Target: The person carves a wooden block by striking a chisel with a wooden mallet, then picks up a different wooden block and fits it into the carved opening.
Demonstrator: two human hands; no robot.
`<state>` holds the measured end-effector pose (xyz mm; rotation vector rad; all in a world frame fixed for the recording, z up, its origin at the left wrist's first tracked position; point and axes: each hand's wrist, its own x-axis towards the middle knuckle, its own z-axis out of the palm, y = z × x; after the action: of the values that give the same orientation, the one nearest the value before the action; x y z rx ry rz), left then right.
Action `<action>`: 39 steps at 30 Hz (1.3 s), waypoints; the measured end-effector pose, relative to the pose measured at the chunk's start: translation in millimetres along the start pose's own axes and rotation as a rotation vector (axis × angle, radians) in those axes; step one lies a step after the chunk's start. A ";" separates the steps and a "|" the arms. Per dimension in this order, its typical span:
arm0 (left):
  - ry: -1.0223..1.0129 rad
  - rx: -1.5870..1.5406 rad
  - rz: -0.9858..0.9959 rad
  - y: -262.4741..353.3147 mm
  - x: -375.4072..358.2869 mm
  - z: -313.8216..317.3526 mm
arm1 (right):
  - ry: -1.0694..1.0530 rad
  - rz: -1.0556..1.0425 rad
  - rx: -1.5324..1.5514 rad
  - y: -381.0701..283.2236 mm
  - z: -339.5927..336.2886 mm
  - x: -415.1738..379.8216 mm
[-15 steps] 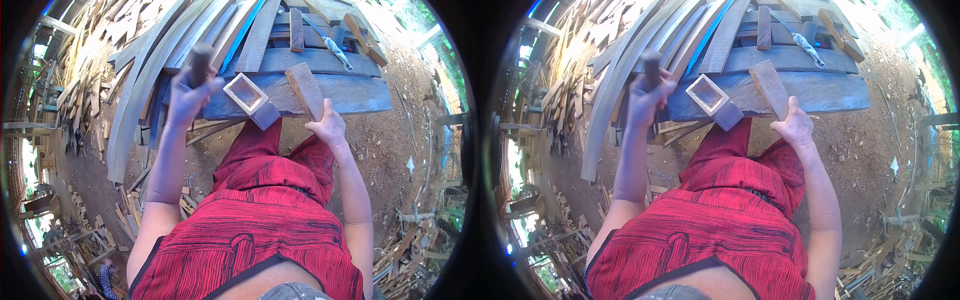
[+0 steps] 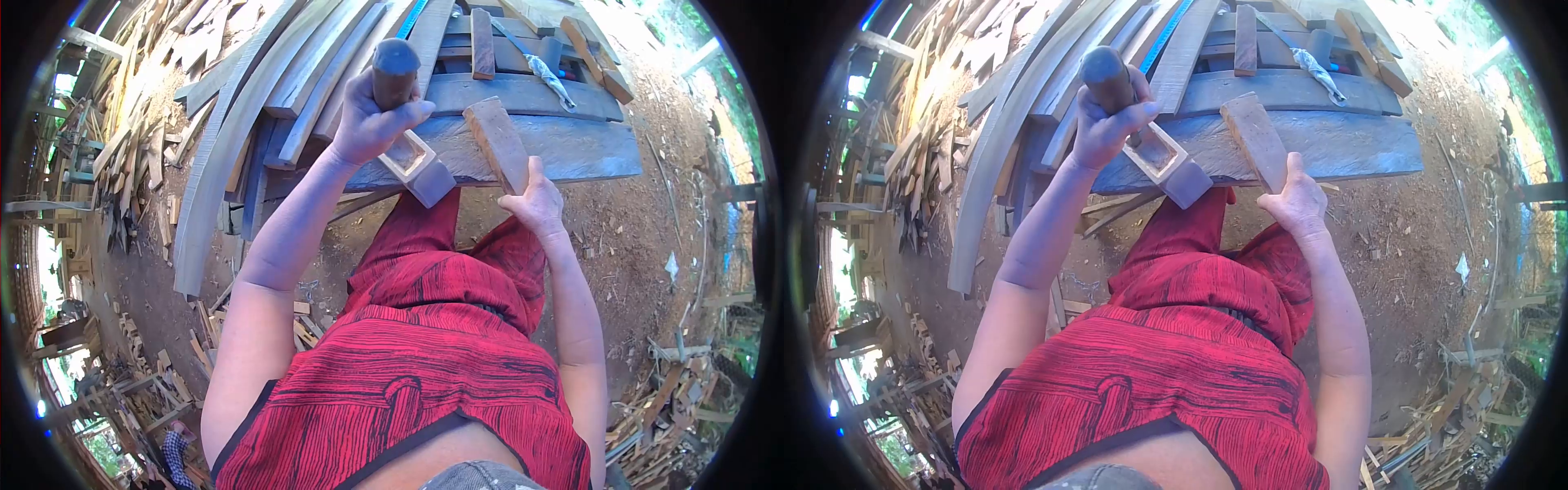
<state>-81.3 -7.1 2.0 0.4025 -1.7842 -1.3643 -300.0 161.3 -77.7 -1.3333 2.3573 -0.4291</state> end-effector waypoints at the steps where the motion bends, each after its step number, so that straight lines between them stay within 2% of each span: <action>1: 0.001 -0.007 0.008 -3.5 -0.7 -0.4 | 0.003 -0.001 0.001 -0.3 -0.4 -0.6; 8: -0.111 0.062 0.057 -1.6 -7.8 11.0 | 0.009 -0.027 0.024 5.9 4.9 1.5; 10: -0.175 0.212 0.233 -4.8 -8.8 20.5 | 0.022 -0.022 0.036 6.6 6.1 0.2; 12: -0.296 0.367 0.292 -8.0 -15.9 29.8 | 0.037 -0.026 0.045 7.5 8.3 -1.1; 15: -0.365 0.399 0.339 -17.9 -29.0 47.4 | 0.092 -0.080 0.116 16.4 7.0 -1.9; 17: -0.345 0.423 0.365 -23.1 -30.9 49.0 | 0.146 -0.206 0.562 26.3 2.9 -2.7; 21: -0.317 0.459 0.397 -24.7 -32.2 47.1 | 0.263 -0.119 0.992 -22.5 -76.9 -58.4; 22: -0.303 0.450 0.418 -25.3 -31.8 47.6 | 0.259 -0.123 0.988 -20.3 -75.4 -69.6; 24: -0.300 0.431 0.395 -24.5 -31.1 48.5 | 0.318 -0.393 1.074 -14.3 -71.1 -86.4; 25: -0.302 0.413 0.368 -24.6 -30.6 48.6 | 0.316 -0.401 1.065 -11.6 -67.8 -90.5; 27: -0.293 0.406 0.376 -26.6 -31.0 46.7 | 0.149 -0.441 0.634 -6.7 -61.5 -97.1; 28: -0.298 0.399 0.381 -27.0 -31.4 46.0 | 0.148 -0.445 0.629 -5.3 -63.6 -100.7; 31: -0.300 0.404 0.378 -27.3 -30.8 45.5 | 0.332 -0.285 0.702 2.2 -78.4 -107.5; 32: -0.301 0.405 0.378 -27.0 -30.7 44.6 | 0.332 -0.285 0.703 -0.9 -76.2 -112.9; 34: -0.293 0.412 0.371 -26.4 -28.2 45.1 | 0.402 -0.403 1.082 -8.8 -73.5 -122.6; 36: -0.278 0.402 0.360 -25.1 -26.3 45.9 | 0.390 -0.416 1.100 0.9 -51.3 -118.5; 38: -0.259 0.396 0.341 -26.6 -28.2 47.3 | 0.131 -0.369 0.611 -7.1 -50.8 -118.3; 39: -0.266 0.379 0.358 -29.8 -30.1 48.3 | 0.154 -0.366 0.601 -1.0 -49.8 -120.4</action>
<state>-106.9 33.5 -40.5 0.0889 -2.2177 -0.8598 -266.9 268.3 -11.0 -1.4461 1.8463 -1.2697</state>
